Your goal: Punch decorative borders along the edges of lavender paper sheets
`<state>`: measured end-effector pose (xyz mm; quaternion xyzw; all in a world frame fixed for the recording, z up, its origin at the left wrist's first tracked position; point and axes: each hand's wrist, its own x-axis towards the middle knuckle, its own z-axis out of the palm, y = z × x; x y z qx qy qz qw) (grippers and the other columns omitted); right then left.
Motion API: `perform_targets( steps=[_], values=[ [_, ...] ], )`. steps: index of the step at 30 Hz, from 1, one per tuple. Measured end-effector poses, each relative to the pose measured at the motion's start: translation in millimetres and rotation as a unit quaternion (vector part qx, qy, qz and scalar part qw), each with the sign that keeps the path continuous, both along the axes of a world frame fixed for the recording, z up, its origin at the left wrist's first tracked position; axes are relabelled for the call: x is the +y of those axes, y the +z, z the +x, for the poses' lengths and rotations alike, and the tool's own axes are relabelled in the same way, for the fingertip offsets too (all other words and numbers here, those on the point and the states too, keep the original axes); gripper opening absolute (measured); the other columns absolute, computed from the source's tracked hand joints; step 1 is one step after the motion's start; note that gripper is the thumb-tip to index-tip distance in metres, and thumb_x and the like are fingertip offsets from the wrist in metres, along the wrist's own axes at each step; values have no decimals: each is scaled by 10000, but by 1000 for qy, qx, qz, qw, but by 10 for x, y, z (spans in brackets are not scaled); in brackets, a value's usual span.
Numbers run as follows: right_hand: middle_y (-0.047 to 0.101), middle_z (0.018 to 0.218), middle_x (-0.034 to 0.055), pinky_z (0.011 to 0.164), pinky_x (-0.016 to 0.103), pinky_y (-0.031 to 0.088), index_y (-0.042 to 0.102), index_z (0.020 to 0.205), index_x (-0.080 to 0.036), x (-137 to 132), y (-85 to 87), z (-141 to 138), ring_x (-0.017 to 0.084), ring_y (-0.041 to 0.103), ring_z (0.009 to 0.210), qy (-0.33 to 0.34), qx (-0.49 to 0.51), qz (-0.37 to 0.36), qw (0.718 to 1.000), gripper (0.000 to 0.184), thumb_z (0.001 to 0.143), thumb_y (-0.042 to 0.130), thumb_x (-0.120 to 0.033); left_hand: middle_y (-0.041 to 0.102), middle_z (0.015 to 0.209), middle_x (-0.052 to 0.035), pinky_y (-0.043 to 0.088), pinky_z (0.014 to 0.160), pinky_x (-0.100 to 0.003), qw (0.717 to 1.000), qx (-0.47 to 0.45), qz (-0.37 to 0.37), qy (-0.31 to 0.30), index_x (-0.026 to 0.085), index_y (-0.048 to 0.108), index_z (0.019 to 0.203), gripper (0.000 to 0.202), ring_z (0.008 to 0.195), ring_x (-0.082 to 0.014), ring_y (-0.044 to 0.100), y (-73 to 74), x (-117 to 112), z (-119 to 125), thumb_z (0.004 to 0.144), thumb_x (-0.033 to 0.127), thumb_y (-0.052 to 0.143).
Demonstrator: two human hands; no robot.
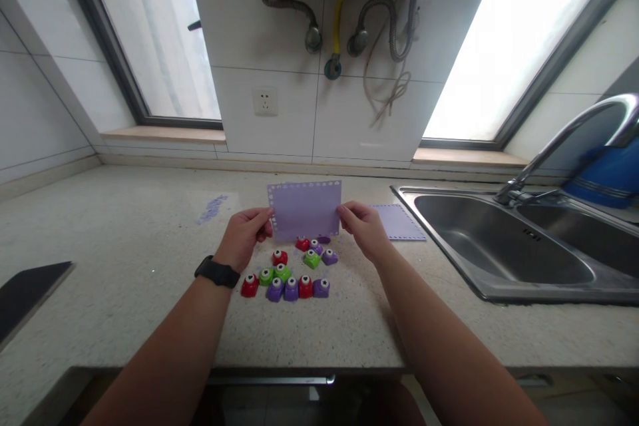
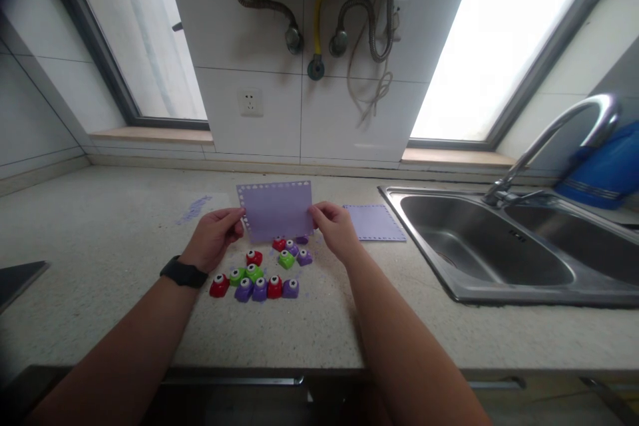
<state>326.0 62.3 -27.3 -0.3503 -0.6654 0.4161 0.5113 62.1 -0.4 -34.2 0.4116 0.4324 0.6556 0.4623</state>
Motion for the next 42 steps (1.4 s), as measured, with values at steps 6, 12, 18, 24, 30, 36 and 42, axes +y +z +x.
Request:
perform_targets(
  steps=[6, 12, 18, 24, 30, 36, 42],
  values=[
    [546, 595, -9, 542, 294, 391, 690, 749, -206, -1, -10, 5, 156, 489, 600, -3, -3, -8, 1000, 325, 831, 683, -521, 492, 497, 49, 316, 444, -178, 999, -28, -3, -19, 151, 703, 687, 237, 468, -65, 403, 24, -27, 6, 755, 342, 826],
    [503, 572, -24, 530, 289, 351, 682, 725, -201, -10, -7, -14, 136, 435, 563, 17, 17, -30, 999, 309, 816, 704, -495, 405, 479, 68, 267, 417, -181, 998, -58, 0, -38, 168, 573, 590, 329, 454, -61, 333, 38, -24, 12, 770, 304, 812],
    [421, 543, -52, 501, 273, 257, 656, 684, -188, -22, 3, -28, 102, 350, 508, 56, 54, -69, 995, 315, 832, 713, -460, 361, 485, 88, 261, 419, -180, 994, -85, -17, -66, 173, 517, 602, 361, 448, -56, 332, 32, -25, 6, 769, 300, 811],
    [392, 520, -59, 501, 278, 233, 626, 634, -189, -25, 9, -20, 97, 333, 491, 89, 83, -96, 988, 321, 832, 725, -422, 346, 490, 96, 262, 428, -178, 991, -102, -27, -84, 175, 500, 626, 361, 456, -56, 346, 26, -28, 14, 780, 292, 805],
    [401, 515, -57, 508, 277, 242, 631, 634, -190, -23, 6, -14, 97, 342, 492, 99, 95, -109, 984, 313, 839, 726, -406, 346, 490, 98, 259, 427, -174, 989, -111, -32, -93, 174, 492, 637, 367, 458, -54, 354, 37, -36, 8, 771, 290, 814],
    [405, 513, -58, 509, 276, 256, 630, 639, -192, -19, 2, -14, 98, 347, 494, 96, 97, -109, 985, 313, 829, 732, -419, 354, 502, 95, 263, 428, -167, 988, -113, -32, -103, 175, 481, 638, 372, 469, -54, 371, 50, -40, 10, 772, 285, 811],
    [412, 507, -59, 507, 274, 252, 635, 654, -196, -16, 9, -12, 98, 347, 488, 86, 103, -108, 985, 300, 834, 728, -416, 401, 529, 81, 271, 421, -163, 988, -107, -29, -110, 171, 512, 651, 350, 475, -55, 387, 65, -50, 36, 762, 311, 814]
  ],
)
